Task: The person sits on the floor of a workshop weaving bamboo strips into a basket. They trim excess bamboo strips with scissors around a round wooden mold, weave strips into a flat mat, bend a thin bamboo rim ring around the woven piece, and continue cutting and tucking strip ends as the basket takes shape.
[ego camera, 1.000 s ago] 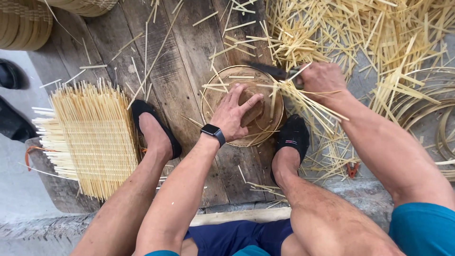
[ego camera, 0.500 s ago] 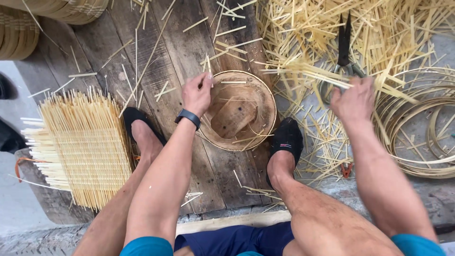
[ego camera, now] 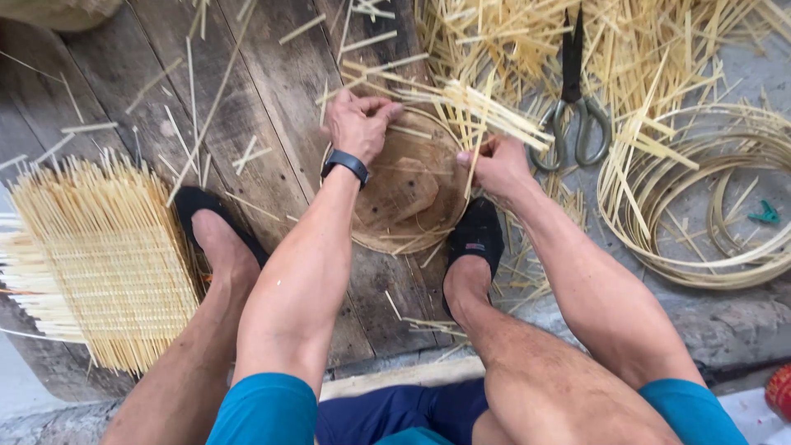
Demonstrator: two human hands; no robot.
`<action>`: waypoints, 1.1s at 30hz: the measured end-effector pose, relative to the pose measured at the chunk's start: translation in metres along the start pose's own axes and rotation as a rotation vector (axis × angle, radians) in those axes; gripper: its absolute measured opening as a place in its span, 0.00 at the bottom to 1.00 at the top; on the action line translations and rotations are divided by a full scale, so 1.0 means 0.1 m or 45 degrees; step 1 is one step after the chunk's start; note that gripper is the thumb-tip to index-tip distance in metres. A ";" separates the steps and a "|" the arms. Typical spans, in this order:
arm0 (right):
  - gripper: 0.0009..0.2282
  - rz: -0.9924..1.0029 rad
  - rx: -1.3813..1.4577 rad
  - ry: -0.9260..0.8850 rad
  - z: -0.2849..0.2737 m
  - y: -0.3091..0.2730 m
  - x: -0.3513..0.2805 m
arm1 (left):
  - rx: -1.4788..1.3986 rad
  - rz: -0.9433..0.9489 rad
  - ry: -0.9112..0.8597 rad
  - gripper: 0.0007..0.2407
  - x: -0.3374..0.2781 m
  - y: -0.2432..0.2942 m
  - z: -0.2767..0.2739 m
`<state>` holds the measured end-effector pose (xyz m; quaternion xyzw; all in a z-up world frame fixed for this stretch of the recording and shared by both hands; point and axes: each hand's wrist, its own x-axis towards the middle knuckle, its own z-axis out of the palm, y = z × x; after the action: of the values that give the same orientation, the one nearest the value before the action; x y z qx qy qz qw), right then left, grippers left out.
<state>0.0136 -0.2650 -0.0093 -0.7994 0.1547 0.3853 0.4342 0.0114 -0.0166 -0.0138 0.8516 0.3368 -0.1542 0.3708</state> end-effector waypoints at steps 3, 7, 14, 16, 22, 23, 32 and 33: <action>0.13 -0.043 0.067 0.033 0.02 -0.04 -0.10 | -0.097 0.197 0.194 0.14 -0.03 -0.09 0.11; 0.14 -0.477 -0.251 0.139 -0.19 -0.25 -0.07 | -0.043 0.302 0.299 0.11 -0.03 -0.15 0.06; 0.19 -0.390 1.497 0.047 -1.04 -1.02 -0.65 | -0.226 0.110 0.518 0.15 -0.31 -1.10 -0.41; 0.15 -0.304 0.864 0.001 -0.83 -0.60 -0.49 | -0.207 -0.103 0.327 0.16 -0.43 -1.36 -0.38; 0.11 -0.136 0.248 -0.144 -0.03 0.42 -0.19 | -0.804 -0.280 -0.039 0.13 -0.62 -1.51 -0.45; 0.10 -0.203 0.209 -0.020 -0.01 0.39 -0.17 | -0.978 -0.365 -0.171 0.13 -0.59 -1.31 -0.54; 0.08 -0.213 0.688 -0.111 0.04 0.36 -0.20 | -0.542 -0.506 0.066 0.14 -0.66 -1.14 -0.63; 0.08 -0.192 0.675 -0.120 -0.01 0.16 -0.44 | -0.545 -0.532 0.061 0.14 -0.84 -1.23 -0.57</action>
<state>-0.0240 -0.2783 0.0150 -0.6485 0.1698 0.3349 0.6622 -0.1334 0.0484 0.0032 0.6697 0.5382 -0.1326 0.4941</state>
